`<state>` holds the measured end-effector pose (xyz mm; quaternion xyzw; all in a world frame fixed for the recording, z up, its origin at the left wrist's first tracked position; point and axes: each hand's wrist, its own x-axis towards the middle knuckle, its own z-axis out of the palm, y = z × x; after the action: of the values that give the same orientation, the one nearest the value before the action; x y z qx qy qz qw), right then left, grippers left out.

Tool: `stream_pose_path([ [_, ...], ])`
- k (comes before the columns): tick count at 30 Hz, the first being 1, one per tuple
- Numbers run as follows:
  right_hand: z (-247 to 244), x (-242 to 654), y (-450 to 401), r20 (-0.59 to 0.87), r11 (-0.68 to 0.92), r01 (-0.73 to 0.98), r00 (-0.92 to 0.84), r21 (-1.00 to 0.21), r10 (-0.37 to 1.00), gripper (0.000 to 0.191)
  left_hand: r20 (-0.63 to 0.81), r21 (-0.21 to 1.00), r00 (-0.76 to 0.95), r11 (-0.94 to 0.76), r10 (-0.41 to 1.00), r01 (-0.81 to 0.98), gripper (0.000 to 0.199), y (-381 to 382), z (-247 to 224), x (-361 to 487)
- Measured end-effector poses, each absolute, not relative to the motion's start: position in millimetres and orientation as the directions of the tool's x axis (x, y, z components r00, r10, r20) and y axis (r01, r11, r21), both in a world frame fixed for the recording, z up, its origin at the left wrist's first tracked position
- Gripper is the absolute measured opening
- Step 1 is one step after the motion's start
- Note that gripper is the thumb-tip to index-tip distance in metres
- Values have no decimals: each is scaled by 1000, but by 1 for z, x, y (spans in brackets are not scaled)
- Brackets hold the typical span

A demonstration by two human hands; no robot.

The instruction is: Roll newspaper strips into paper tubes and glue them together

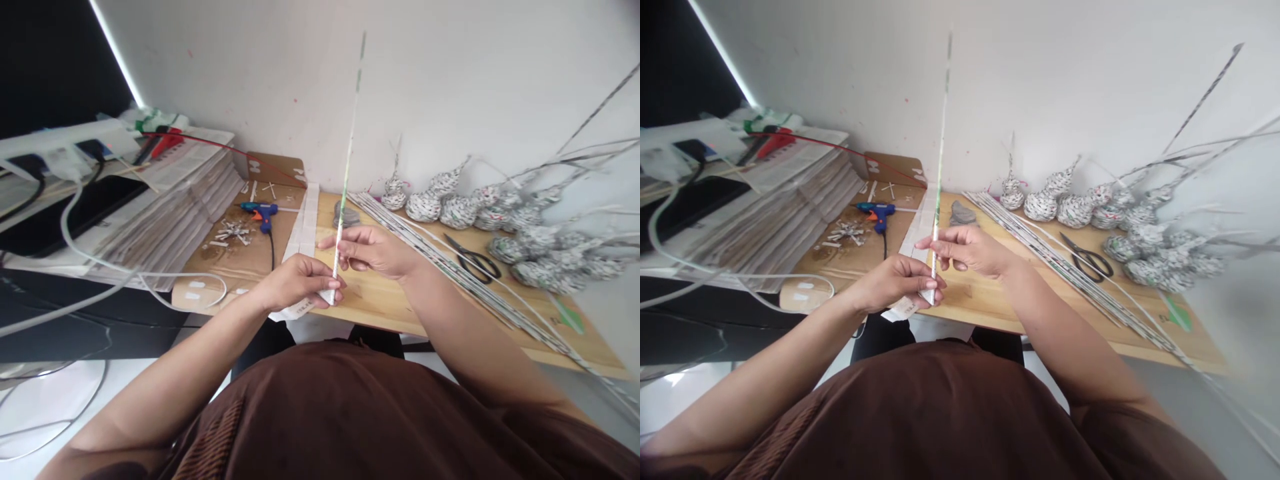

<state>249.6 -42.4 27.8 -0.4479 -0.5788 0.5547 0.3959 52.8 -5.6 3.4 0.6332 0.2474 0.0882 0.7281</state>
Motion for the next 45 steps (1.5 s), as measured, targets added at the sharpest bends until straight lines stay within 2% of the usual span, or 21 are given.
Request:
stream_pose_path([
  [2,26,248,-42,-41,-22,68,-295,-997,955,31,-258,963,865,186,430,195,25,-5,3,52],
  [7,20,243,-39,51,64,137,-95,-988,994,30,-276,958,860,199,429,208,26,-5,-3,51],
  [9,19,243,-39,40,57,135,-127,-989,991,31,-274,958,857,204,437,203,28,-4,-4,50],
  [12,17,243,-41,-32,7,143,-273,-990,962,32,-258,962,862,197,436,189,27,-4,-4,49],
  [17,10,240,-41,13,39,151,-170,-988,985,29,-277,956,863,213,424,202,27,-7,-8,48],
  [19,5,241,-36,8,43,170,-203,-984,979,35,-283,954,857,218,431,206,29,-7,-11,47],
  [21,-1,248,-26,11,69,272,-209,-960,978,44,-281,954,849,226,446,197,30,-6,-14,44],
  [23,-9,259,-11,103,124,513,-68,-850,992,44,-284,951,838,245,465,187,32,-6,-17,40],
  [25,-19,271,8,215,47,829,90,-558,972,45,-290,949,829,258,478,183,33,-7,-20,36],
  [26,-23,276,18,196,-36,924,119,-380,973,50,-290,949,827,257,481,183,33,-7,-21,35],
  [27,-28,281,27,127,-99,971,128,-218,984,48,-289,950,827,251,483,185,32,-8,-22,33],
  [30,-36,288,47,78,-121,986,130,-111,988,33,-286,952,821,247,495,183,32,-10,-24,30],
  [36,-34,289,62,73,-121,992,124,-42,990,29,-304,944,795,281,525,176,35,-10,-26,25],
  [41,-37,289,61,74,-135,989,139,-52,988,42,-308,942,785,286,538,174,37,-13,-28,22],
  [43,-38,289,54,98,-160,981,170,-107,981,45,-311,942,784,284,537,179,37,-14,-28,22],
  [45,-37,288,41,165,-165,961,204,-221,965,47,-316,940,788,287,529,184,37,-15,-28,23],
])
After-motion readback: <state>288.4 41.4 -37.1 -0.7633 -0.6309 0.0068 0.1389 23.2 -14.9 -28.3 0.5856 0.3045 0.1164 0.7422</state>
